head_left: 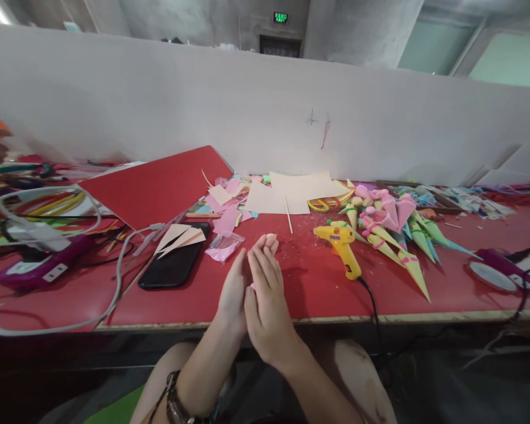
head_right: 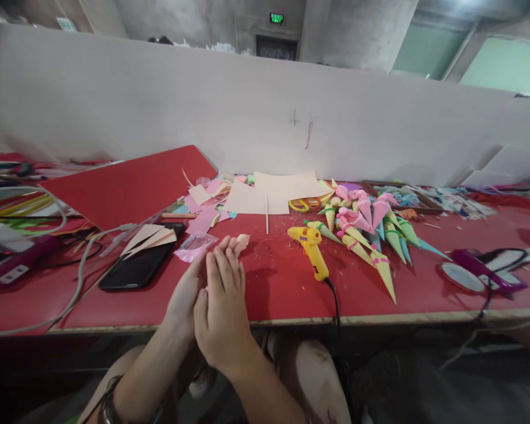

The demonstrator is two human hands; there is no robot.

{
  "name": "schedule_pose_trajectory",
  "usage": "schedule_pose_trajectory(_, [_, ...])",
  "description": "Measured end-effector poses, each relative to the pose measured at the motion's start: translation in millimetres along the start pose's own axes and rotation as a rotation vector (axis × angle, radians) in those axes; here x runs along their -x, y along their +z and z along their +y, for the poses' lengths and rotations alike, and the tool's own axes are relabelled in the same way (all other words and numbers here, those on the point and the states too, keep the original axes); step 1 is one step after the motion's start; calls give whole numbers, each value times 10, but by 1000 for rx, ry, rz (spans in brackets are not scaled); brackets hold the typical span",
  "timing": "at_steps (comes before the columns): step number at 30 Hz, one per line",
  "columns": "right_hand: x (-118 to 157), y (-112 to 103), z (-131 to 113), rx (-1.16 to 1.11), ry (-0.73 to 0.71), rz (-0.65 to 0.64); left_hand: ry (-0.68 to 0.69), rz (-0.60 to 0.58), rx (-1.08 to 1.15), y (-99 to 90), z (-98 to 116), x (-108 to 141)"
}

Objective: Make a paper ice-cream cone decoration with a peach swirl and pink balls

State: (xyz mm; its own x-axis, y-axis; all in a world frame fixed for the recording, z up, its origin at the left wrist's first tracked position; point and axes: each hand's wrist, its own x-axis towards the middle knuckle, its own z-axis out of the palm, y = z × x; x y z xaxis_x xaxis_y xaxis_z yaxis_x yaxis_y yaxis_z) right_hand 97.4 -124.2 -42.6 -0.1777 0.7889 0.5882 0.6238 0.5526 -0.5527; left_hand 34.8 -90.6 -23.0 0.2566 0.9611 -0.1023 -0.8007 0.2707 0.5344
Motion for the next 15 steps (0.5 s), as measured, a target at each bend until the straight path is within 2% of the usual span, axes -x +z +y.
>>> schedule_pose_trajectory(2, [-9,-24,19,22,30,-38,-1,32,48,56,-3,51])
schedule_pose_trajectory(7, [-53,-153,93,81,75,-49,-82,6,103,168,-24,150])
schedule_pose_trajectory(10, [-55,-189,53,87,38,-100,-69,-7,108,142,14,148])
schedule_pose_trajectory(15, [-26,-170,-103,54,-62,-238,13,-107,22,35,42,71])
